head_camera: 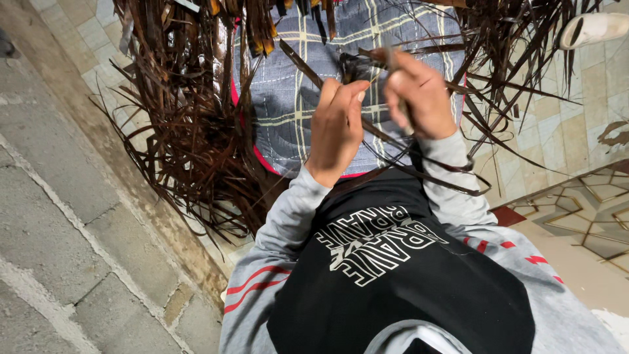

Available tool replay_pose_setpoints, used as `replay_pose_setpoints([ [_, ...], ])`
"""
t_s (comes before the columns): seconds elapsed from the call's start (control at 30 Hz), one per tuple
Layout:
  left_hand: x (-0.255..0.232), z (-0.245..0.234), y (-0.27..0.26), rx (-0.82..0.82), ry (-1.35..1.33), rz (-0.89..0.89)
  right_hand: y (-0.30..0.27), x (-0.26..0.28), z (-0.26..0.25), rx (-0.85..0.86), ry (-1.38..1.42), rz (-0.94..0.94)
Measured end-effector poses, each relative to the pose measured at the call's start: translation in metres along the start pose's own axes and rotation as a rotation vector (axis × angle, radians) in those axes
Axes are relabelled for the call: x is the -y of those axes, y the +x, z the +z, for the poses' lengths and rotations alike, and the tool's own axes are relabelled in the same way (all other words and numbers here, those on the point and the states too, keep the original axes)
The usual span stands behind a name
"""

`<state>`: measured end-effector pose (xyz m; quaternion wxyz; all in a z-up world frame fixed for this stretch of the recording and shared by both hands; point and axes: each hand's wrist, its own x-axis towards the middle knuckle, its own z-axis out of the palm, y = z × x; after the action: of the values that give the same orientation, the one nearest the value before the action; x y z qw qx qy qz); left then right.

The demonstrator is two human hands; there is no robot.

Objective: The person strips thin fibers from long plant stalks using a small blade.

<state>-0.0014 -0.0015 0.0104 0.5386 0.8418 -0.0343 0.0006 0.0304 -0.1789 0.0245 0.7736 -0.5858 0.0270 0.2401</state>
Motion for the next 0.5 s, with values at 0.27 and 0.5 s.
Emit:
replay_pose_setpoints([
  [0.27,0.004,-0.004,0.007,-0.042,0.073,0.088,-0.003,0.004,-0.005,-0.017,-0.155,-0.05],
  [0.5,0.01,-0.007,0.008,-0.013,0.217,0.183,0.003,0.008,-0.01,-0.164,0.079,-0.066],
])
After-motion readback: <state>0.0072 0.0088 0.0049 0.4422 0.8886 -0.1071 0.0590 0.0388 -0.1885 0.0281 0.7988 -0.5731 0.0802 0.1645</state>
